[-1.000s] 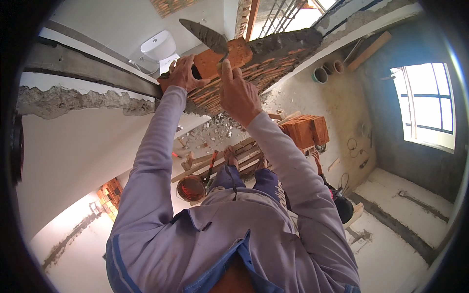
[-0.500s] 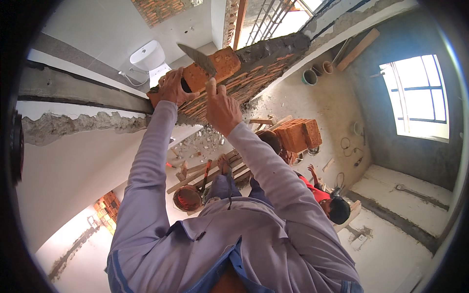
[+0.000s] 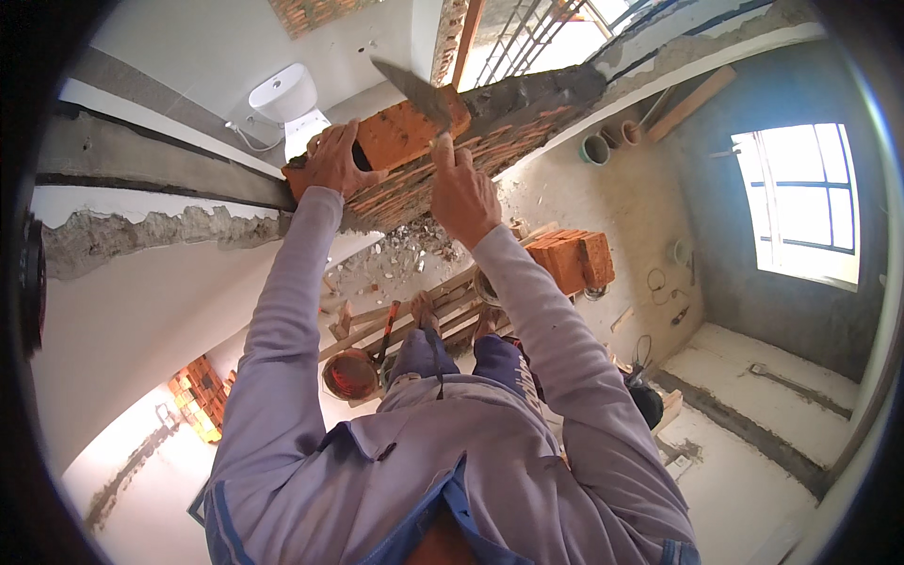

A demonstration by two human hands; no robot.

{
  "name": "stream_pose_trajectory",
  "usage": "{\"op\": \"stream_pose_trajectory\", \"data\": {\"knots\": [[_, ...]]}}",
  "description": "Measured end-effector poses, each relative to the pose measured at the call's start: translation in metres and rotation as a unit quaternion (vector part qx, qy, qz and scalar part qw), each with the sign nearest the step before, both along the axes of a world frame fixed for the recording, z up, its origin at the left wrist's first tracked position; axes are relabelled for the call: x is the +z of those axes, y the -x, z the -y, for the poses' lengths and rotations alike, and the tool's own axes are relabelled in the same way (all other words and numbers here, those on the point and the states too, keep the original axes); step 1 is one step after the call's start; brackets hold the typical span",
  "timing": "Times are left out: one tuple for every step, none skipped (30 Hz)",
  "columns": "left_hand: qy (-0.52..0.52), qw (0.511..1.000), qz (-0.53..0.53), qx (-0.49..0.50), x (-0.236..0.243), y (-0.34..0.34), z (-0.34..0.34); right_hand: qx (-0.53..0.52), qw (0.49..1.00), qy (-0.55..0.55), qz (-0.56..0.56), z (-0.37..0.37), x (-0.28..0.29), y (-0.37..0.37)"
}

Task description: The person scoops mortar from a bucket with a trowel and applies it to a partially built brick wall. They place bricks onto the mortar, tap them into position, and scrape away excess mortar. Another person is visible in the background handling bricks.

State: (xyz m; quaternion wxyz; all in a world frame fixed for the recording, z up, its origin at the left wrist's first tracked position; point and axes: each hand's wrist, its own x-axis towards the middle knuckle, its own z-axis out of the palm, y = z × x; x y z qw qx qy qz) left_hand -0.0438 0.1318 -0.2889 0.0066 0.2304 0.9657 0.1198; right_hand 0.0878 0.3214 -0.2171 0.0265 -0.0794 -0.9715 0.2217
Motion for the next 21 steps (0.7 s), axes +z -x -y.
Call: {"op": "stream_pose_trajectory", "data": {"knots": [[-0.007,1.0,-0.006,0.0,-0.002,-0.001,0.0,0.0,1.0,0.007,-0.011,0.0,0.0,-0.001],[-0.015,1.0,-0.012,0.0,-0.003,-0.002,0.0,0.001,1.0,0.014,-0.023,-0.001,0.002,-0.001],[-0.004,1.0,-0.007,-0.002,-0.002,-0.002,-0.002,0.001,0.999,0.02,-0.034,-0.004,0.002,-0.002],[0.008,1.0,-0.002,-0.004,0.002,-0.002,-0.003,0.008,1.0,0.01,-0.025,-0.006,-0.001,-0.002],[0.019,1.0,0.003,-0.006,0.003,-0.001,-0.004,0.015,1.0,0.0,-0.016,-0.009,-0.005,-0.002],[0.014,1.0,0.007,-0.008,0.003,0.0,-0.005,0.021,1.0,-0.012,-0.009,-0.012,-0.007,-0.002],[0.011,1.0,0.012,-0.007,0.002,0.001,-0.004,0.033,0.999,-0.015,-0.023,-0.015,-0.002,0.001],[0.008,1.0,0.017,-0.007,0.001,0.001,-0.003,0.046,0.998,-0.019,-0.037,-0.02,0.006,0.006],[0.01,1.0,0.024,-0.006,0.001,0.001,-0.003,0.06,0.997,-0.022,-0.051,-0.022,0.012,0.009],[0.011,0.999,0.031,-0.004,0.003,0.001,-0.002,0.053,0.995,-0.014,-0.084,-0.02,0.015,0.008],[0.013,0.999,0.037,-0.003,0.004,0.001,-0.001,0.046,0.992,-0.007,-0.117,-0.018,0.017,0.005],[0.015,0.999,0.039,-0.004,0.004,0.002,-0.002,0.037,0.988,0.0,-0.15,-0.017,0.018,0.002],[0.016,0.999,0.041,-0.005,0.004,0.003,-0.002,0.042,0.988,-0.005,-0.147,-0.019,0.013,0.001],[0.018,0.999,0.043,-0.006,0.004,0.002,-0.002,0.048,0.993,-0.012,-0.107,-0.021,0.007,0.0],[0.02,0.999,0.049,-0.006,0.005,0.002,-0.002,0.053,0.996,-0.02,-0.069,-0.022,0.002,0.0],[0.022,0.998,0.055,-0.005,0.006,0.002,-0.001,0.058,0.997,-0.028,-0.031,-0.023,0.0,0.0],[0.024,0.998,0.061,-0.005,0.008,0.001,0.0,0.049,0.997,-0.019,-0.057,-0.023,-0.001,-0.004],[0.02,0.999,0.044,-0.004,0.007,0.0,-0.001,0.042,0.996,-0.01,-0.08,-0.021,-0.001,-0.009],[0.017,0.999,0.028,-0.003,0.006,-0.001,-0.004,0.035,0.994,0.0,-0.103,-0.019,-0.001,-0.012],[0.013,1.0,0.011,-0.002,0.005,-0.003,-0.004,0.041,0.997,-0.009,-0.069,-0.02,-0.001,-0.011],[0.015,1.0,0.024,-0.001,0.006,-0.002,-0.003,0.044,0.998,-0.019,-0.039,-0.021,0.003,-0.01]]}}
